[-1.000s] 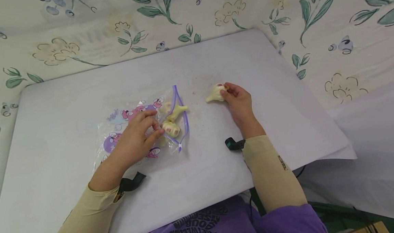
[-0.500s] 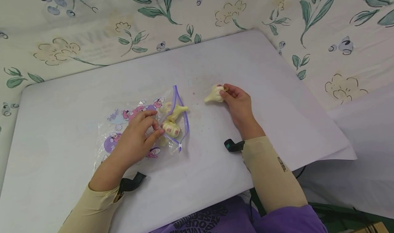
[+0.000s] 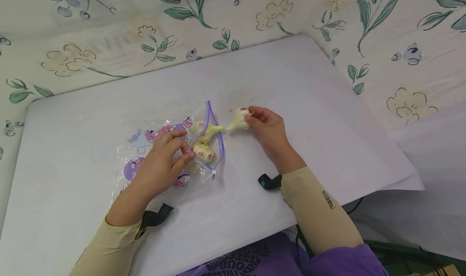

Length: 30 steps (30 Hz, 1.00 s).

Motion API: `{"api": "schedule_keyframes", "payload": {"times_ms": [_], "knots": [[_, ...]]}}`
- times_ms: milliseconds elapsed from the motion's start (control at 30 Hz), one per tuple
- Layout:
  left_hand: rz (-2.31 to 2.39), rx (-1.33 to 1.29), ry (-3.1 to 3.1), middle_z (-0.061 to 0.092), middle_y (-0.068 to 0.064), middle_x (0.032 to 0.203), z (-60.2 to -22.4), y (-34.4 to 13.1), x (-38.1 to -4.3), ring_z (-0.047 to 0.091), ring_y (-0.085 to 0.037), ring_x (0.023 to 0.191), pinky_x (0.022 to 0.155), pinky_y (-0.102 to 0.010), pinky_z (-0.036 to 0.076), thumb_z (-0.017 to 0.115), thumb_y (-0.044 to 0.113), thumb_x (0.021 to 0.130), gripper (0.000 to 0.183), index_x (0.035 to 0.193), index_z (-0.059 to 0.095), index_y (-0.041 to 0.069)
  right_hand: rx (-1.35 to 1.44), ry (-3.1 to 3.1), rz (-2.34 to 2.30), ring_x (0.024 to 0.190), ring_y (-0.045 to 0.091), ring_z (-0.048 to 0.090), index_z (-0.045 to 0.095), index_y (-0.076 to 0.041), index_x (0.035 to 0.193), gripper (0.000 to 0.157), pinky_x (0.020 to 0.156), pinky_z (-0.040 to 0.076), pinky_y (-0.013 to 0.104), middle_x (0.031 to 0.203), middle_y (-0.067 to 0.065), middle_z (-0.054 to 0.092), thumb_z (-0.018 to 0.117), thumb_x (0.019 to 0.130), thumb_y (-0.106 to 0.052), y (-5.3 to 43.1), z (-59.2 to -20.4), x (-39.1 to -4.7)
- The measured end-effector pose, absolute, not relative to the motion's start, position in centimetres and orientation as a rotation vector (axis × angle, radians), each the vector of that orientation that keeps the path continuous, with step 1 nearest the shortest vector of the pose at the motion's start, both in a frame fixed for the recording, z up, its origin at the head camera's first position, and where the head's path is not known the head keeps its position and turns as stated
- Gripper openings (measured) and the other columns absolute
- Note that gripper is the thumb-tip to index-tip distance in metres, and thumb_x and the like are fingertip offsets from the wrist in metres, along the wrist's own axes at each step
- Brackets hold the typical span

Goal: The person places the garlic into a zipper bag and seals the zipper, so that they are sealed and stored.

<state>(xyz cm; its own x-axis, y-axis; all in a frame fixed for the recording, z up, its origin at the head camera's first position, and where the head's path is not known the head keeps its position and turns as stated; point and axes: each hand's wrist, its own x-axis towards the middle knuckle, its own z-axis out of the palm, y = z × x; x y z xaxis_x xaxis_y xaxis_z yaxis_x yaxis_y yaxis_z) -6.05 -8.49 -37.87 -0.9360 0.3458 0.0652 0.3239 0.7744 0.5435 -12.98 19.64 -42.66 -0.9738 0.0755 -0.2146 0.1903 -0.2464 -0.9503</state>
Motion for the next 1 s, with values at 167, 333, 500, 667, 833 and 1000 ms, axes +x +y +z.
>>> {"api": "schedule_keyframes", "payload": {"times_ms": [167, 333, 500, 667, 833, 1000], "knots": [[0.893, 0.555, 2.922, 0.051, -0.012, 0.146, -37.9, -8.4, -6.0, 0.052, -0.037, 0.131, 0.102, -0.053, 0.047, 0.071, 0.028, 0.095, 0.022, 0.091, 0.055, 0.014, 0.31, 1.873, -2.404, 0.095, 0.01, 0.063, 0.065, 0.001, 0.119, 0.027, 0.08, 0.055, 0.017, 0.107, 0.0, 0.067, 0.07, 0.092, 0.001, 19.3, -42.6, -12.8], [0.882, 0.538, 2.919, 0.05, -0.011, 0.147, -37.8, -8.4, -6.0, 0.052, -0.037, 0.131, 0.101, -0.053, 0.047, 0.071, 0.029, 0.095, 0.022, 0.091, 0.055, 0.015, 0.294, 1.897, -2.351, 0.099, 0.011, 0.063, 0.062, 0.005, 0.124, 0.034, 0.082, 0.055, 0.018, 0.108, 0.0, 0.068, 0.07, 0.092, 0.0, 18.8, -42.8, -12.6], [0.877, 0.533, 2.917, 0.05, -0.011, 0.147, -37.8, -8.3, -6.1, 0.051, -0.037, 0.131, 0.102, -0.053, 0.046, 0.07, 0.029, 0.095, 0.021, 0.091, 0.055, 0.015, 0.272, 1.914, -2.317, 0.098, 0.012, 0.065, 0.063, 0.006, 0.123, 0.035, 0.083, 0.055, 0.018, 0.107, 0.0, 0.07, 0.072, 0.09, 0.0, 18.0, -43.0, -12.4], [0.878, 0.54, 2.923, 0.05, -0.011, 0.147, -37.9, -8.3, -6.1, 0.052, -0.038, 0.131, 0.101, -0.053, 0.046, 0.071, 0.029, 0.095, 0.022, 0.09, 0.055, 0.015, 0.228, 1.94, -2.277, 0.099, 0.012, 0.066, 0.064, 0.006, 0.122, 0.034, 0.084, 0.055, 0.019, 0.111, 0.004, 0.07, 0.073, 0.09, -0.003, 17.5, -43.1, -12.1], [0.882, 0.54, 2.923, 0.05, -0.011, 0.147, -37.9, -8.3, -6.1, 0.052, -0.038, 0.131, 0.099, -0.052, 0.047, 0.07, 0.029, 0.096, 0.021, 0.09, 0.055, 0.015, 0.19, 1.932, -2.269, 0.098, 0.012, 0.066, 0.064, 0.007, 0.12, 0.033, 0.084, 0.054, 0.019, 0.108, 0.004, 0.071, 0.073, 0.09, -0.002, 16.9, -43.2, -11.8], [0.889, 0.549, 2.928, 0.05, -0.012, 0.147, -37.8, -8.3, -6.1, 0.052, -0.038, 0.131, 0.098, -0.052, 0.047, 0.07, 0.029, 0.095, 0.021, 0.09, 0.055, 0.015, 0.162, 1.908, -2.273, 0.093, 0.01, 0.066, 0.064, 0.008, 0.118, 0.032, 0.081, 0.055, 0.018, 0.101, 0.0, 0.072, 0.074, 0.088, 0.001, 16.2, -43.3, -11.5]]}}
